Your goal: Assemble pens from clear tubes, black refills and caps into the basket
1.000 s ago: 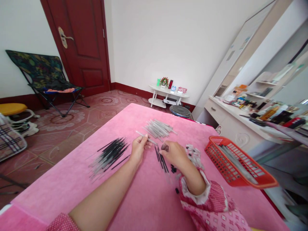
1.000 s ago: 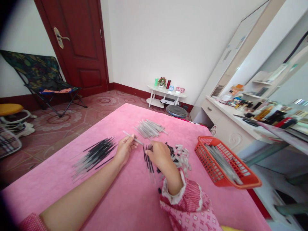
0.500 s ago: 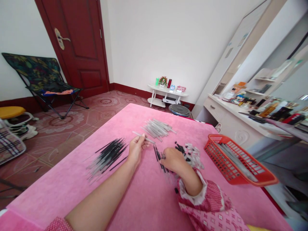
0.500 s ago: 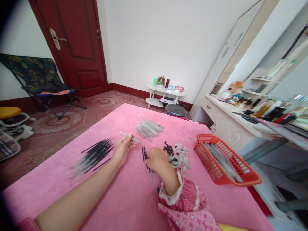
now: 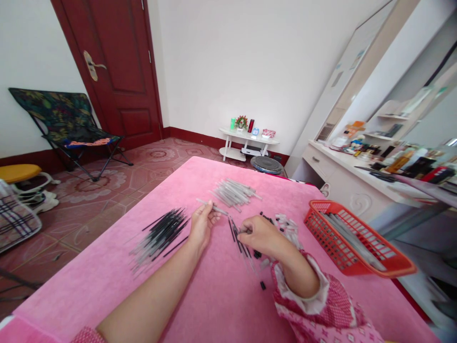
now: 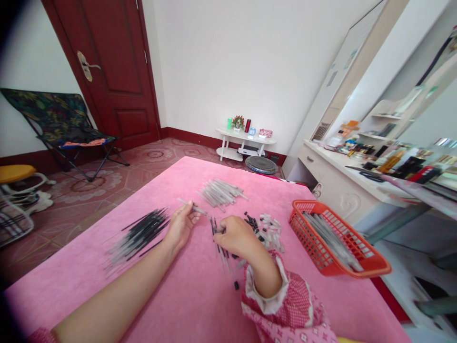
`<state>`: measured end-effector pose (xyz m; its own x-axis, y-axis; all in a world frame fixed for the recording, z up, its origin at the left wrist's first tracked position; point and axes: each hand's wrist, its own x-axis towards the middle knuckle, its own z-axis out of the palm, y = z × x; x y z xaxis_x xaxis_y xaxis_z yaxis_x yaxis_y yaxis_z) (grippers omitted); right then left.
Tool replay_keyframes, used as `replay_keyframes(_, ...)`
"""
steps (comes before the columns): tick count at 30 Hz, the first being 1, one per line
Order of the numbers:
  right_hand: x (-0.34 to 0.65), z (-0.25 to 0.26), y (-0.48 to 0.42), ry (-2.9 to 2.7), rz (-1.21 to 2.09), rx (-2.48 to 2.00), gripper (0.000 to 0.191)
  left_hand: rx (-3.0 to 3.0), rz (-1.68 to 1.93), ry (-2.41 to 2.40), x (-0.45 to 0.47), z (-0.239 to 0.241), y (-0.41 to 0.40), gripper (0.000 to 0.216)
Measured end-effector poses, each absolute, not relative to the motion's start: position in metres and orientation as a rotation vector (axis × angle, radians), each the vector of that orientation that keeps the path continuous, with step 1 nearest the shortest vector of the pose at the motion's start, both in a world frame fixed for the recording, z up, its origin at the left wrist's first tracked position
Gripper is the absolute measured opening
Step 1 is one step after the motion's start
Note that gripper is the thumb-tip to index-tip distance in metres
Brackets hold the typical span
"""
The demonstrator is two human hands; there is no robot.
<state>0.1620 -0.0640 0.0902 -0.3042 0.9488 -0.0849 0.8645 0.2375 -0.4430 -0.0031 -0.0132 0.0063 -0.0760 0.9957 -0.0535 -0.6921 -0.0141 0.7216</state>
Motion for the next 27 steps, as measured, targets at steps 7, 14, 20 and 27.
replay_keyframes(7, 0.163, 0.093, -0.066, -2.302, 0.689, -1.667, 0.014, 0.561, 1.527, 0.692, -0.003, 0.009, -0.014, 0.029)
replay_keyframes(14, 0.169, 0.088, -0.062, -2.271, 0.891, -1.596, 0.014, 0.671, 1.466, 0.706, 0.000, 0.013, -0.018, 0.029)
replay_keyframes(20, 0.170, 0.089, -0.057, -1.973, 1.201, -1.409, 0.023, 0.668, 1.297, 0.627, 0.004, 0.014, -0.022, 0.021)
replay_keyframes(27, 0.202, 0.093, -0.041, -1.585, 1.050, -1.329, 0.026, 0.161, 1.299, 0.518, 0.001, 0.014, -0.016, 0.012)
